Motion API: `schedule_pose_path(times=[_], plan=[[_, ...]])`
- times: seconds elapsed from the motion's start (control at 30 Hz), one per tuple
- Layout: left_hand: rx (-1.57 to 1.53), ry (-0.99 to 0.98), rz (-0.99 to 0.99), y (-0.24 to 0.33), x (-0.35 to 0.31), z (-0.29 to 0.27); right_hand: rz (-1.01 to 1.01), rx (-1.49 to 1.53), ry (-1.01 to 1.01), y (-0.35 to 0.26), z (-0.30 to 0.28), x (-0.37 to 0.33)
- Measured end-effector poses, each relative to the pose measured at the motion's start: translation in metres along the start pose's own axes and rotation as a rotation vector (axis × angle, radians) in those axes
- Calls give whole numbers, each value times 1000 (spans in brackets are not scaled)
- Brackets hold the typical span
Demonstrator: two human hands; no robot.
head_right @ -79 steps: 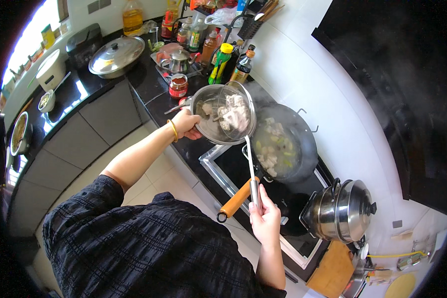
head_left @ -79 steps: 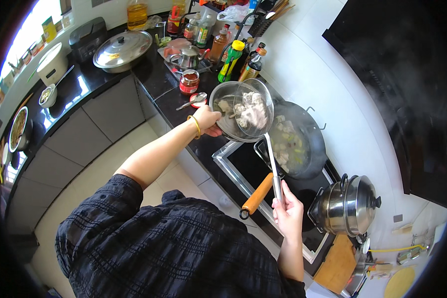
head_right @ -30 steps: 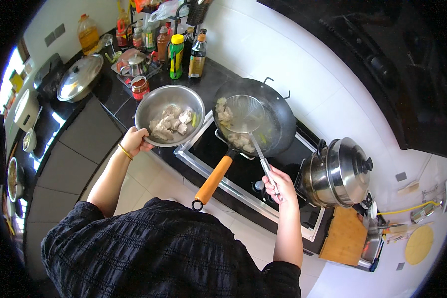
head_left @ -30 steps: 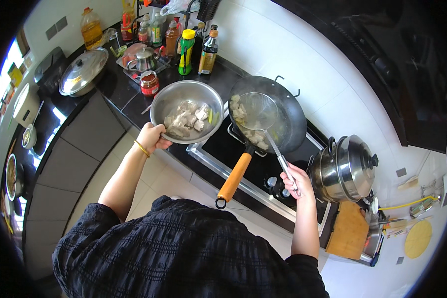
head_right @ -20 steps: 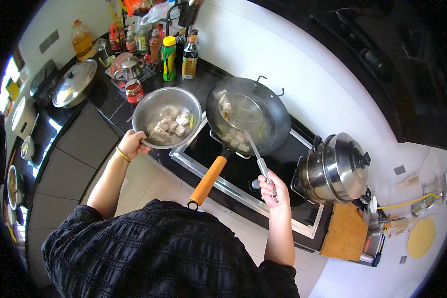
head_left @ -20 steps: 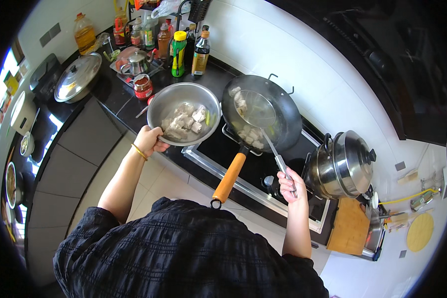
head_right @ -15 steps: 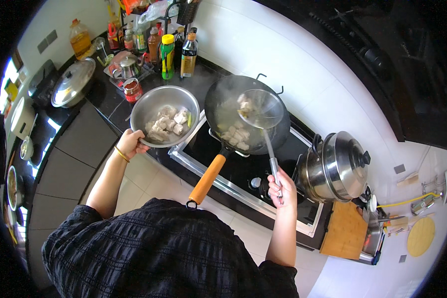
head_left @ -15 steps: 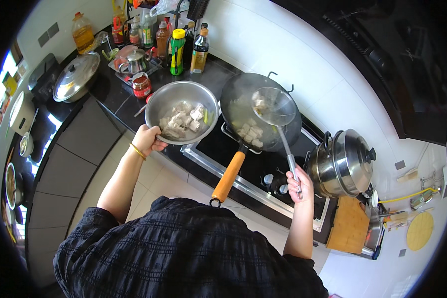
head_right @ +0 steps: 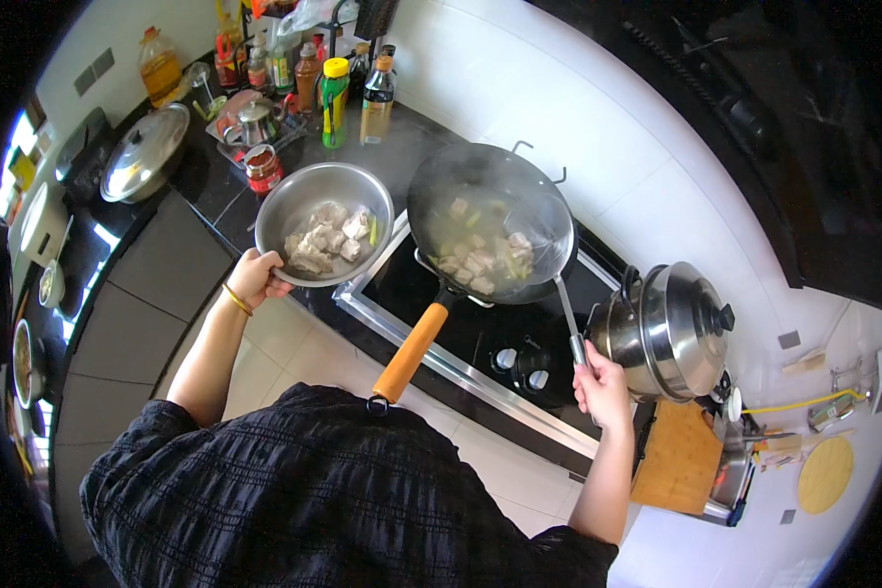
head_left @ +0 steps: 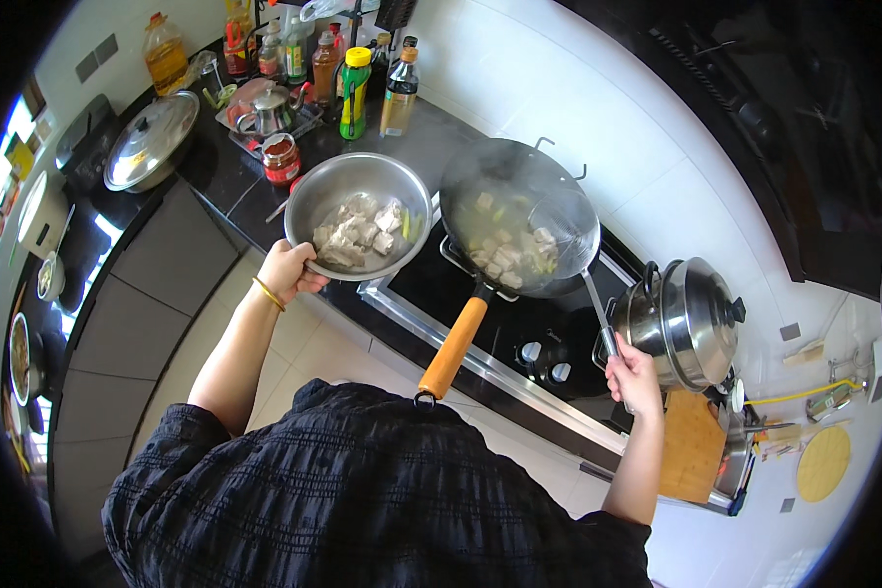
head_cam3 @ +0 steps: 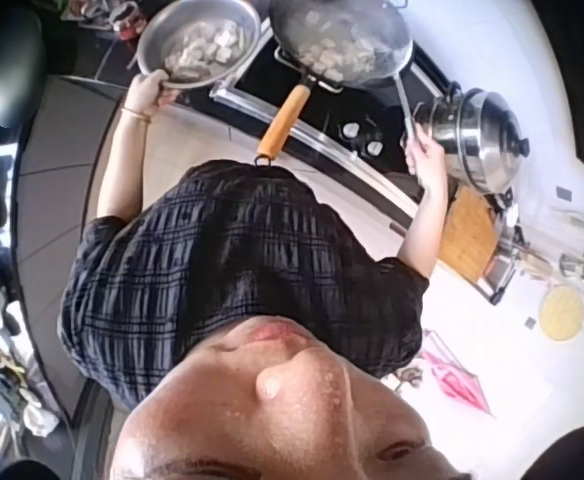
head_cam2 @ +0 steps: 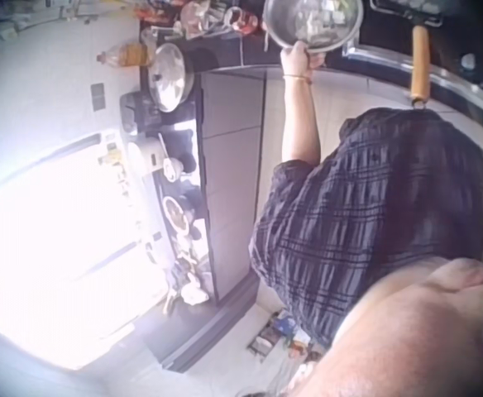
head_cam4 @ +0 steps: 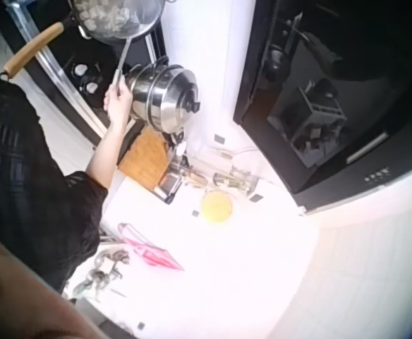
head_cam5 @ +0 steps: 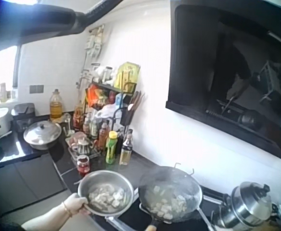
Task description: The person uses a strainer to scoop pieces of meat from a wok of boiling water and transfers them into a metal bowl. After removing the meat, the person moves to the sink and washes the strainer under running water.
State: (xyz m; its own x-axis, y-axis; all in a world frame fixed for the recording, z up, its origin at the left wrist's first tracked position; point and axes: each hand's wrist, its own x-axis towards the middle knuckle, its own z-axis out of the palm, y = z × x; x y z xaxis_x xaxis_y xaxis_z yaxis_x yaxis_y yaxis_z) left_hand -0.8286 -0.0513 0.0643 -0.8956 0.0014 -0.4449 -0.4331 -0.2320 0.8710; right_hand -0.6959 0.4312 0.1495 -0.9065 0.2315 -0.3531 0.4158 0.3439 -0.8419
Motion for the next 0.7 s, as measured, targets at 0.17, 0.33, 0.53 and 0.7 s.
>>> schedule_pose_path(times=[0.17, 0.33, 0.53, 0.7], plan=[[-14, 5, -9, -1, 3, 1, 125, 147, -202, -14, -7, -5], [-21, 17, -1, 2, 1, 7, 119, 348, -348, -2, 12, 17], [26, 4, -41, 4, 4, 5, 155, 510, -474, -1, 1, 35], [22, 13, -37, 4, 7, 6, 232, 701, -550, -8, 16, 36]])
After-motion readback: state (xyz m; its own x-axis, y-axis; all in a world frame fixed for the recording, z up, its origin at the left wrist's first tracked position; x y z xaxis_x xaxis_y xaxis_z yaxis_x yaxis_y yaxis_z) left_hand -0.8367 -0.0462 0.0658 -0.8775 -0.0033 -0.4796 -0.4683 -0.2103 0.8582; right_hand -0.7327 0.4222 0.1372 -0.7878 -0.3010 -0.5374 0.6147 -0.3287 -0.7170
